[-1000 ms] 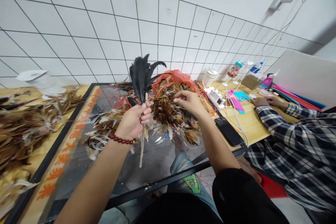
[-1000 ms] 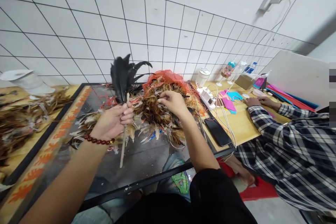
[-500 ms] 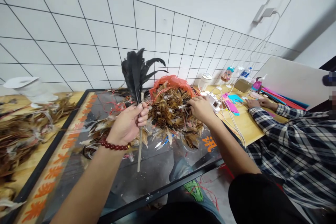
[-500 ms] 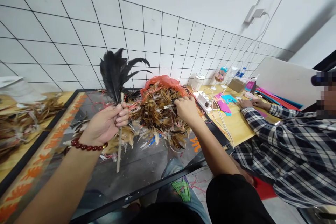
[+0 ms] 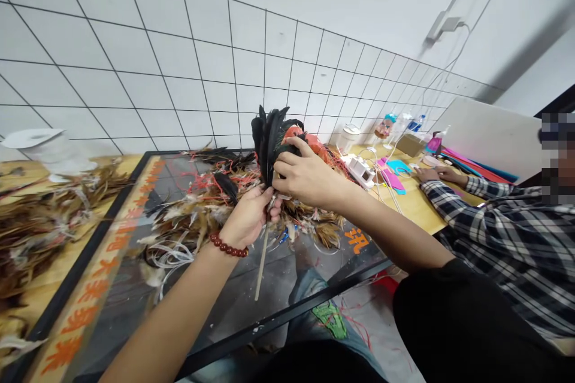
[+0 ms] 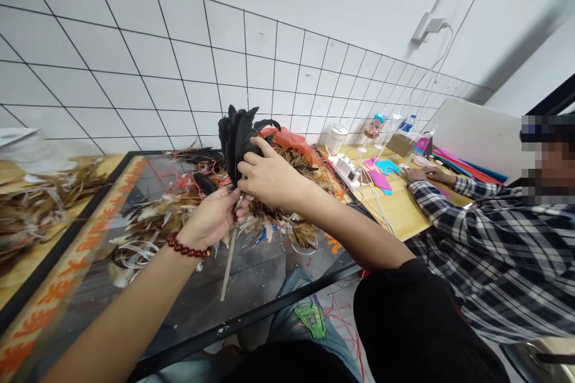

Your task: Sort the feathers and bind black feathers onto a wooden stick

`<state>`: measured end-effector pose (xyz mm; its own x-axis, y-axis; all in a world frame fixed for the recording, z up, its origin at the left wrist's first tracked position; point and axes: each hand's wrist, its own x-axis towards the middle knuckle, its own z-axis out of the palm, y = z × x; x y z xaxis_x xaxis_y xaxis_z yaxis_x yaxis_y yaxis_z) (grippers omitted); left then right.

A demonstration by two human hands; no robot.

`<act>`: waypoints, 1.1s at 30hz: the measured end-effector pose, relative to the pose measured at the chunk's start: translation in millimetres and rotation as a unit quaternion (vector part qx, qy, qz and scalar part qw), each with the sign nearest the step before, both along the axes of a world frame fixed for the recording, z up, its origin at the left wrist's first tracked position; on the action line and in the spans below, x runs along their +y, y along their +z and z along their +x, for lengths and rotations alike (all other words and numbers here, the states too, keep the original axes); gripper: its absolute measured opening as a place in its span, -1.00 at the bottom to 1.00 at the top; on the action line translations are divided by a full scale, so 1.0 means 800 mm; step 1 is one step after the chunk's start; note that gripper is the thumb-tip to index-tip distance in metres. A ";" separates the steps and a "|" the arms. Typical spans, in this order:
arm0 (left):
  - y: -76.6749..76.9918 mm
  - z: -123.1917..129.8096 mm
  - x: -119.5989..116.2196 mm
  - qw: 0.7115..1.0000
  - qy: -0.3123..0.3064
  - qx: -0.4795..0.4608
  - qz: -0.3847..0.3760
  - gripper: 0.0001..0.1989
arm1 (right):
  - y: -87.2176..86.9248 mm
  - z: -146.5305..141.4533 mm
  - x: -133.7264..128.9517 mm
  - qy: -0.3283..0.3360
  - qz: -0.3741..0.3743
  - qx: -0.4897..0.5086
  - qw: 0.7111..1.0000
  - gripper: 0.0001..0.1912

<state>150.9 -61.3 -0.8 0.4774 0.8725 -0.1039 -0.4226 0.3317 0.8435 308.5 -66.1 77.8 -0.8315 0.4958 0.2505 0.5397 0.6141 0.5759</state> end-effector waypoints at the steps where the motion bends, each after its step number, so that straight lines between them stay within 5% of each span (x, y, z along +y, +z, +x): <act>1: -0.001 0.000 0.000 1.000 -0.004 -0.004 0.011 -0.78 | 0.001 0.000 0.001 0.000 0.004 -0.004 1.000 -0.85; 6: -0.004 0.003 0.000 0.998 -0.011 0.002 0.061 -0.55 | 0.003 0.007 0.001 0.020 0.047 0.064 0.997 -0.79; 8: -0.006 0.005 -0.001 0.998 -0.013 0.013 0.066 -0.51 | -0.003 0.014 -0.001 -0.003 0.066 0.175 0.982 -0.77; 10: -0.008 0.007 -0.002 0.998 -0.010 0.010 0.069 -0.50 | -0.018 0.022 -0.002 -0.057 0.071 0.343 0.935 -0.76; 12: -0.010 0.010 -0.004 0.998 -0.006 -0.008 0.067 -0.53 | -0.041 0.027 0.000 -0.103 0.023 0.535 0.838 -0.72; 14: -0.011 0.012 -0.006 0.998 -0.007 -0.022 0.056 -0.57 | -0.069 0.027 0.004 -0.099 -0.122 0.686 0.710 -0.63; 17: -0.012 0.013 -0.007 0.998 -0.030 -0.031 0.040 -0.57 | -0.101 0.017 0.008 -0.042 -0.413 0.746 0.521 -0.51; 19: -0.014 0.013 -0.008 0.997 -0.060 -0.029 0.037 -0.55 | -0.110 0.010 0.008 0.000 -0.524 0.726 0.445 -0.49; 21: -0.017 0.014 -0.010 0.996 -0.076 -0.028 0.039 -0.53 | -0.111 0.004 0.008 0.031 -0.556 0.713 0.427 -0.49; 27: -0.025 0.021 -0.010 0.997 -0.065 -0.019 0.042 -0.51 | -0.104 -0.003 0.012 0.022 -0.522 0.703 0.483 -0.48; 33: -0.016 0.022 -0.006 0.999 -0.017 0.026 0.042 -0.71 | -0.095 -0.008 0.014 -0.045 -0.560 0.713 0.420 -0.48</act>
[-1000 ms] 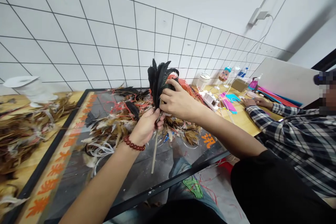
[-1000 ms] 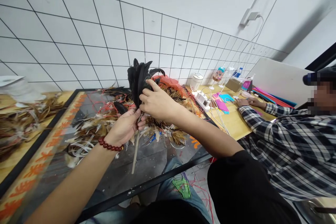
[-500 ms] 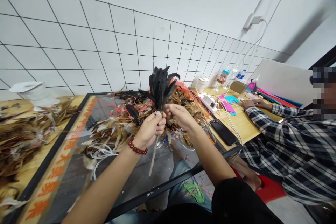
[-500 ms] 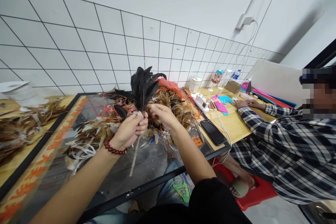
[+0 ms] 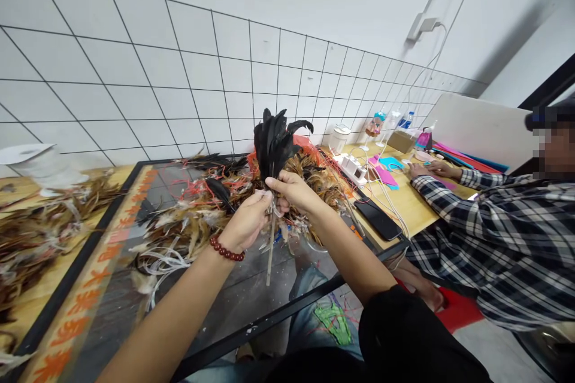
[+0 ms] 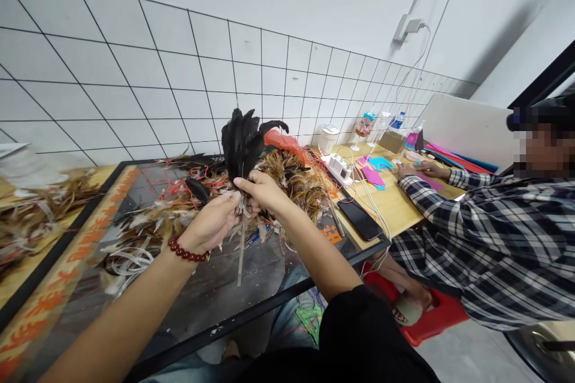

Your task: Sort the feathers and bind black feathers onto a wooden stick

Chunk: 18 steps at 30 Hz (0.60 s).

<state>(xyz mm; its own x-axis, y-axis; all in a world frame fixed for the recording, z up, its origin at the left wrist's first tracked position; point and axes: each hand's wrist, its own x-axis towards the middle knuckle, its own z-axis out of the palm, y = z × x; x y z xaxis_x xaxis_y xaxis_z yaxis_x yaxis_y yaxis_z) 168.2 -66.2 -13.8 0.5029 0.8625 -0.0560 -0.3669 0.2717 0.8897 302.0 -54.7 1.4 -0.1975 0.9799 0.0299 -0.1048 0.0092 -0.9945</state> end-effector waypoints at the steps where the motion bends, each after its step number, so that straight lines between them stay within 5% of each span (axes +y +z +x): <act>1: 0.001 0.000 0.000 1.000 0.001 -0.002 0.001 -0.73 | 0.002 -0.001 0.000 -0.018 -0.001 0.002 1.000 -0.47; 4: 0.000 0.002 -0.003 1.000 -0.005 -0.022 0.016 -0.73 | 0.008 -0.005 -0.001 -0.054 0.003 -0.011 0.998 -0.49; 10: -0.002 0.003 -0.001 0.997 -0.002 -0.075 0.010 -0.70 | 0.005 -0.016 -0.005 -0.024 -0.003 0.010 1.000 -0.52; 15: 0.011 -0.012 0.017 0.984 0.071 -0.162 -0.011 -0.82 | -0.030 -0.022 -0.014 -0.094 0.051 0.058 0.993 -0.43; 18: 0.016 -0.025 0.029 0.977 0.105 -0.188 0.001 -0.83 | -0.064 -0.031 -0.029 -0.051 0.059 0.004 0.997 -0.48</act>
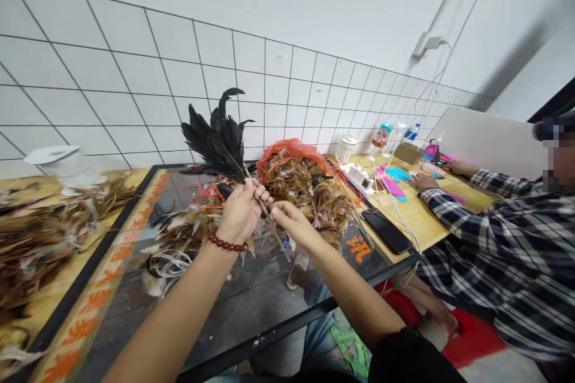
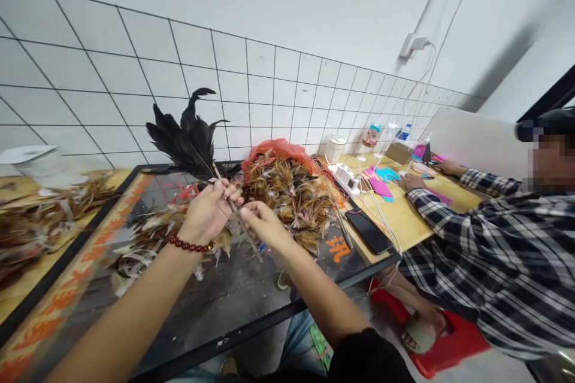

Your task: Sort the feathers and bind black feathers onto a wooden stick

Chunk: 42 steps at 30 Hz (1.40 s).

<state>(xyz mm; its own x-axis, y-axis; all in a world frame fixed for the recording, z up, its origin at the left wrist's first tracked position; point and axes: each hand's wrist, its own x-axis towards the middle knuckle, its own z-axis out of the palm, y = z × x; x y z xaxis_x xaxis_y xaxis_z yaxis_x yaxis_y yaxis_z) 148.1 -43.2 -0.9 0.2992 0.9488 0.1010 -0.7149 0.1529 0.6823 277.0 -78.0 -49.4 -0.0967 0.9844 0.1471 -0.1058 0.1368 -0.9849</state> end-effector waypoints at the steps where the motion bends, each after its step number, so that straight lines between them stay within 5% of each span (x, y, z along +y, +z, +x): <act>1: 0.000 -0.003 0.003 1.000 0.010 0.000 0.006 -0.83 | -0.010 -0.004 -0.005 0.021 0.007 -0.023 0.999 -0.50; 9: -0.001 -0.013 0.020 0.995 0.097 -0.006 0.004 -0.88 | -0.056 -0.020 -0.027 -0.065 0.102 -0.135 0.983 -0.65; 15: 0.000 -0.016 0.018 0.999 0.028 0.025 0.035 -0.91 | -0.055 -0.016 -0.028 -0.064 0.091 -0.147 0.983 -0.64; 21: -0.006 -0.010 0.012 0.996 0.053 0.051 0.047 -0.87 | -0.057 -0.015 -0.029 -0.076 0.084 -0.131 0.985 -0.62; 28: -0.016 0.001 0.008 0.992 0.068 0.038 0.098 -0.83 | -0.059 -0.024 -0.029 -0.018 0.033 -0.060 0.998 -0.57; 42: -0.002 0.001 0.006 0.998 0.061 0.027 -0.009 -0.81 | -0.069 -0.036 -0.032 -0.004 0.011 -0.124 0.992 -0.72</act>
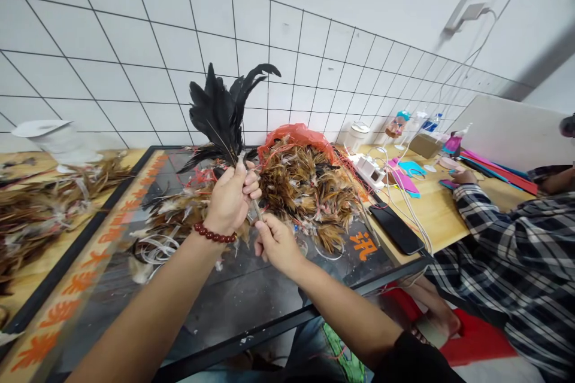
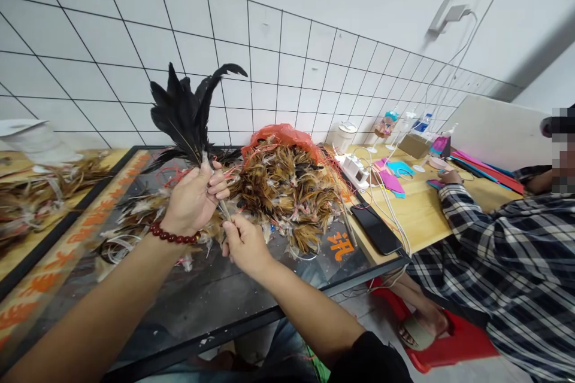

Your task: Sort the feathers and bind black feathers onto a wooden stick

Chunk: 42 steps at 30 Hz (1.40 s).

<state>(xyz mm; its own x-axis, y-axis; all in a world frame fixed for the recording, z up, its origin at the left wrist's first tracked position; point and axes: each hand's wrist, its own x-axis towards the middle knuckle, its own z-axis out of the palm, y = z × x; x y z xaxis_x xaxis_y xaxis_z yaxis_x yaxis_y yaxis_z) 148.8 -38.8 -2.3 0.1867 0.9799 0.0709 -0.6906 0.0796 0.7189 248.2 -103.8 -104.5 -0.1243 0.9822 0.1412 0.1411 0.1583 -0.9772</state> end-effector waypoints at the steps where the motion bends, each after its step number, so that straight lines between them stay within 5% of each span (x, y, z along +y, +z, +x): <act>1: 0.000 0.001 0.001 1.000 0.005 0.006 -0.004 -0.80 | 0.000 0.000 0.000 0.002 -0.002 -0.001 1.000 -0.73; 9: -0.002 0.008 0.000 0.996 0.062 0.060 -0.027 -0.77 | 0.001 -0.001 0.000 0.014 -0.005 -0.031 0.999 -0.73; 12: 0.003 0.002 0.003 0.995 0.082 0.048 -0.037 -0.74 | 0.010 0.012 0.001 0.002 0.047 -0.064 0.997 -0.75; 18: 0.035 -0.051 0.021 0.995 0.097 -0.005 -0.018 -0.65 | 0.086 0.065 0.057 -0.029 0.121 -0.195 0.973 -0.80; 23: 0.058 -0.086 0.028 0.991 0.121 -0.025 -0.044 -0.60 | 0.148 0.039 0.162 -0.009 0.149 -0.423 0.894 -0.80; 27: 0.061 -0.095 0.030 0.992 0.112 -0.036 -0.049 -0.60 | 0.134 -0.027 0.206 0.049 0.082 -0.551 0.829 -0.75; 31: 0.062 -0.096 0.034 0.992 0.109 -0.032 -0.060 -0.61 | 0.091 -0.064 0.215 0.043 0.025 -0.589 0.807 -0.57; 35: 0.064 -0.102 0.037 0.993 0.089 -0.021 -0.068 -0.61 | 0.079 -0.048 0.226 0.051 0.006 -0.506 0.861 -0.79; 39: 0.061 -0.108 0.041 0.996 0.050 -0.008 -0.075 -0.62 | 0.106 -0.008 0.226 0.025 -0.029 -0.269 0.962 -0.81; 42: 0.055 -0.107 0.046 0.995 0.046 -0.022 -0.089 -0.64 | 0.133 0.014 0.213 -0.023 -0.025 -0.137 0.990 -0.82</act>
